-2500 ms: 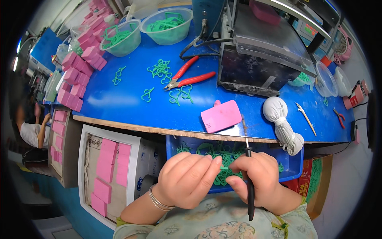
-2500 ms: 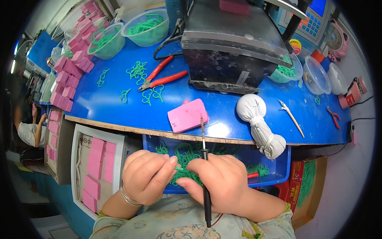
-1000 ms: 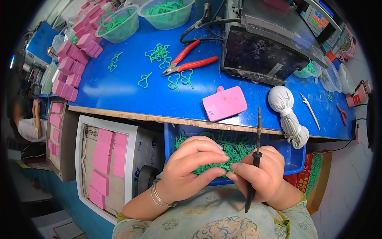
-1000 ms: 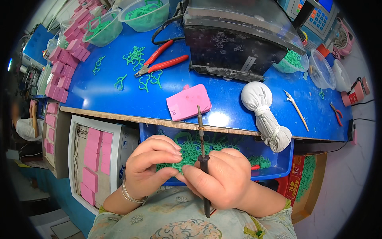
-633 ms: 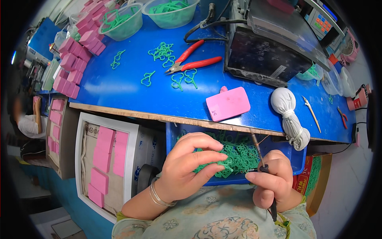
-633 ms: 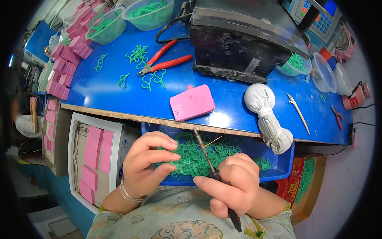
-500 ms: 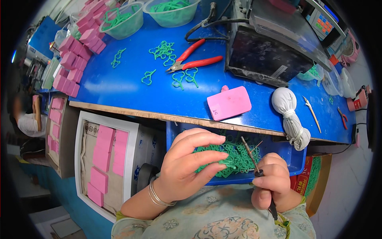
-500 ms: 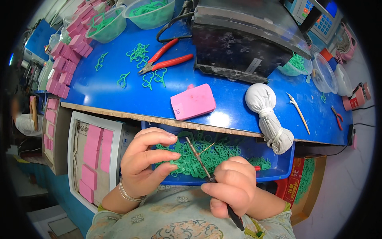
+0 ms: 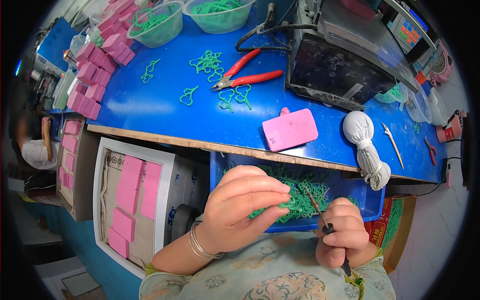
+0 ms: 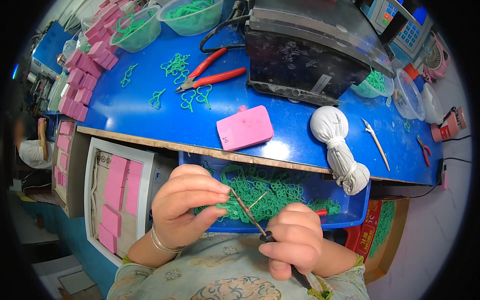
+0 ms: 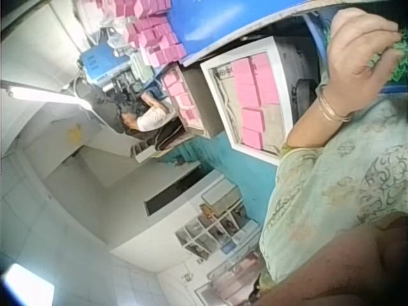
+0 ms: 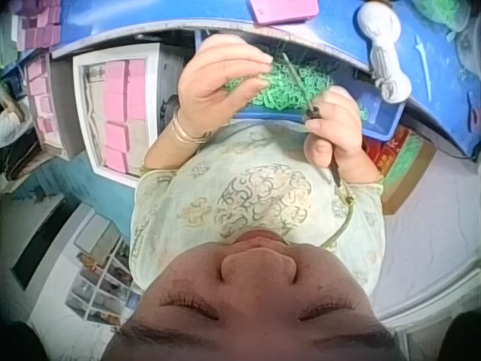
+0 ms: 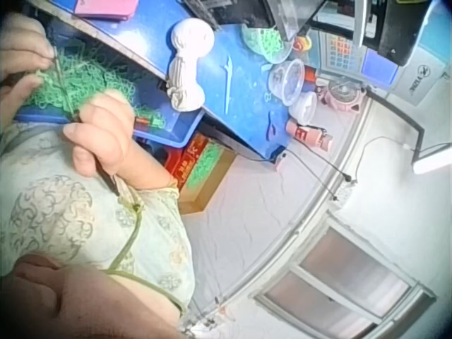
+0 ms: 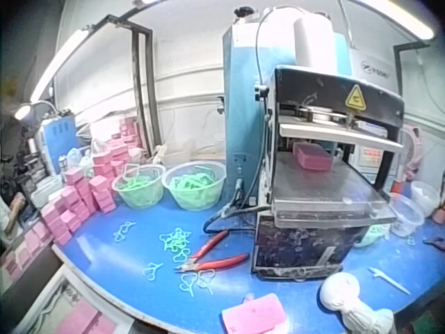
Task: Soldering or heat-bonding small green plastic parts on an assembly line.
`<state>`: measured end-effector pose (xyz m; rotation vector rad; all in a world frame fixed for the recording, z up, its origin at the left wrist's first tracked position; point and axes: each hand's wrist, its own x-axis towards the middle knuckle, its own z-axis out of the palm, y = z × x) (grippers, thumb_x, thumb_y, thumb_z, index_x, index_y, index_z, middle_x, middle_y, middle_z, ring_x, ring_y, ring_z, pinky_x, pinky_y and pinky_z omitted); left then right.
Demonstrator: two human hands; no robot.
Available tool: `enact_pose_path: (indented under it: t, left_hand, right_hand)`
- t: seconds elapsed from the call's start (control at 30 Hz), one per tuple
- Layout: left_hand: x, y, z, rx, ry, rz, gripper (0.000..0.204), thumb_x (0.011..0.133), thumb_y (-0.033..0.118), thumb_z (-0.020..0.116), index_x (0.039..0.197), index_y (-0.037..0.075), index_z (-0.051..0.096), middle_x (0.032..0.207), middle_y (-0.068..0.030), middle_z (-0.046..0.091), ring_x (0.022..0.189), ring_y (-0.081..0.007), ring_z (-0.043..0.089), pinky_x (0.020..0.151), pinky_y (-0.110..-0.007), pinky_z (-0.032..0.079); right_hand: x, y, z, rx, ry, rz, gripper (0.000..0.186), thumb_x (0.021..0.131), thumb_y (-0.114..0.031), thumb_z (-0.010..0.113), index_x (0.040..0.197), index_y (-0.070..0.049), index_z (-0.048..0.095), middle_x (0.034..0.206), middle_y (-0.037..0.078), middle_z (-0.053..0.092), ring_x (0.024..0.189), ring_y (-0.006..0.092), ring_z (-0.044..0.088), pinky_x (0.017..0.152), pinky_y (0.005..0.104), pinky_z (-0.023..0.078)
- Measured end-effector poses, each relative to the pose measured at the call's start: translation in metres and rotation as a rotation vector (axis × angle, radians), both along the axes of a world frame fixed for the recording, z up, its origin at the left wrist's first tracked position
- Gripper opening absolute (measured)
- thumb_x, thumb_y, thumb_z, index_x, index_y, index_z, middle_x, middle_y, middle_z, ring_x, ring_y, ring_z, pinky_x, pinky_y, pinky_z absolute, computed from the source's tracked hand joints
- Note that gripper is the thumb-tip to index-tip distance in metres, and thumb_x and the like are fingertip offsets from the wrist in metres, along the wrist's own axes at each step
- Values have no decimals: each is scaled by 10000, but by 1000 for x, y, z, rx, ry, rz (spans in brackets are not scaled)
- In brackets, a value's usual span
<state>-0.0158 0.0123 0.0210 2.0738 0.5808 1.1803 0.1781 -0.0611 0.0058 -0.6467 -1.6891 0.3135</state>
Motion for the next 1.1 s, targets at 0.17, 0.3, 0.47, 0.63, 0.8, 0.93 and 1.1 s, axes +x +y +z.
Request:
enact_pose_path:
  t: [0.17,0.3,0.47,0.63,0.8,0.93,1.1]
  left_hand:
    - [0,2,0,-6,2,32,207,699,55,747,887,29,663,933,-88,659,835,-232,577,751,-322,445]
    - [0,2,-3,-5,-19,54,201,706,61,744,885,26,659,935,-91,657,834,-234,574,747,-326,446]
    - [-2,0,-3,-34,-26,48,293,634,1,768,908,35,670,973,-78,653,845,-242,586,748,-327,466]
    - [-3,0,-3,-40,-31,36,286,645,8,768,913,37,673,978,-74,653,848,-237,582,751,-326,464]
    - [-2,-1,-5,-80,-67,25,289,648,10,767,921,36,677,985,-70,653,862,-235,579,764,-327,463]
    - [-1,-1,-6,-107,-80,19,288,649,11,767,922,34,678,985,-73,654,867,-237,580,767,-325,463]
    - [-1,-1,-6,-126,-96,11,275,652,15,766,913,29,679,985,-74,656,865,-236,583,766,-323,463]
  right_hand:
    - [-3,1,4,95,38,-30,165,866,-208,538,931,-57,534,696,60,556,476,155,515,416,267,324]
    - [-2,-1,8,129,-65,-16,223,903,-291,545,922,-69,544,683,47,568,472,133,512,415,250,326]
    - [-2,-2,8,107,-102,-20,249,912,-322,545,910,-73,559,657,39,569,471,128,508,417,247,330]
    - [-1,0,9,95,-127,11,258,919,-327,538,895,-71,568,653,40,563,474,129,508,417,246,330]
    - [-1,0,10,92,-136,13,271,919,-337,536,891,-70,569,649,40,558,475,132,507,421,246,331]
    - [0,-1,10,81,-157,17,271,919,-338,536,897,-70,568,649,40,557,476,133,505,426,247,333]
    - [-2,-1,10,77,-149,12,270,918,-335,536,890,-69,570,649,41,559,477,134,505,427,248,333]
